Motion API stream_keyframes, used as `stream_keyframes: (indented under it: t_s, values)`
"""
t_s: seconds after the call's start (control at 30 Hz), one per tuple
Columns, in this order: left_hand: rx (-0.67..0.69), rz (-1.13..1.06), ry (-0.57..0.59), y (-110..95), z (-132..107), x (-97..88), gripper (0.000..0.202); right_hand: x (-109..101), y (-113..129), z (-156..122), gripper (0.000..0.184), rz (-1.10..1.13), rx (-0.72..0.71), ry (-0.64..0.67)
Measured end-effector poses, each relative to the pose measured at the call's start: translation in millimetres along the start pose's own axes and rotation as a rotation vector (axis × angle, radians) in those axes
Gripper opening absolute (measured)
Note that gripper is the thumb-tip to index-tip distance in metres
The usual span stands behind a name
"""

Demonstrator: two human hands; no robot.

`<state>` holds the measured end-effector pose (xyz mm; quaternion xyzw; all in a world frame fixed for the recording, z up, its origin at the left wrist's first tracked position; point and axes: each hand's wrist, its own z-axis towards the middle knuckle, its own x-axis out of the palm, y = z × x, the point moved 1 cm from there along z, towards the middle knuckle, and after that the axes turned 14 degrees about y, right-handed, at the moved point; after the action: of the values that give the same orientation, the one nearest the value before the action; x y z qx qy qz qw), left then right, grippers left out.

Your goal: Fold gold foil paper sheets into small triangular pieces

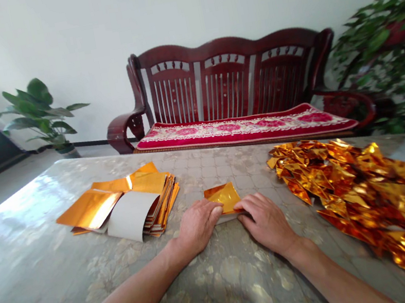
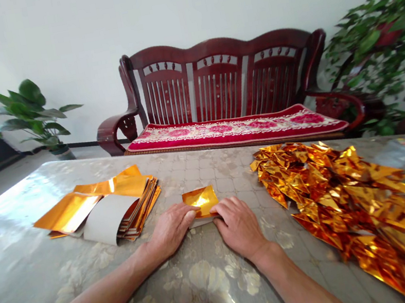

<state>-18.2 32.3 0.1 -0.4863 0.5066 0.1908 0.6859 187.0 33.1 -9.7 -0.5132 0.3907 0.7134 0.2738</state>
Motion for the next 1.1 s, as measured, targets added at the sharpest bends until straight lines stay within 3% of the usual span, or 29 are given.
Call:
stream_keyframes:
  t_s: [0.2,0.33,0.5,0.63,0.77,1.1]
  values:
    - [-0.031,-0.048,0.004,1.6,1.5,3.3,0.022,1.4,-2.2,-0.6,0.026,-0.005,-0.026,0.008]
    - [-0.028,-0.057,0.010,4.2,1.5,6.0,0.015,0.5,-0.8,-1.5,0.026,0.027,-0.033,0.020]
    - [-0.058,-0.009,-0.025,5.5,0.2,6.5,0.017,-4.5,0.6,-4.1,0.033,0.125,-0.091,0.030]
    - [-0.031,0.041,-0.049,3.4,-1.9,5.9,0.020,-4.4,-2.6,-3.6,0.013,0.166,-0.060,-0.013]
    - [-0.014,0.042,-0.064,1.9,-3.8,5.1,0.019,-1.2,-3.4,-3.0,0.011,0.128,-0.066,-0.039]
    - [-0.082,-0.051,-0.024,-3.6,-4.7,3.1,0.018,0.0,-3.7,-2.5,0.012,0.082,-0.052,0.035]
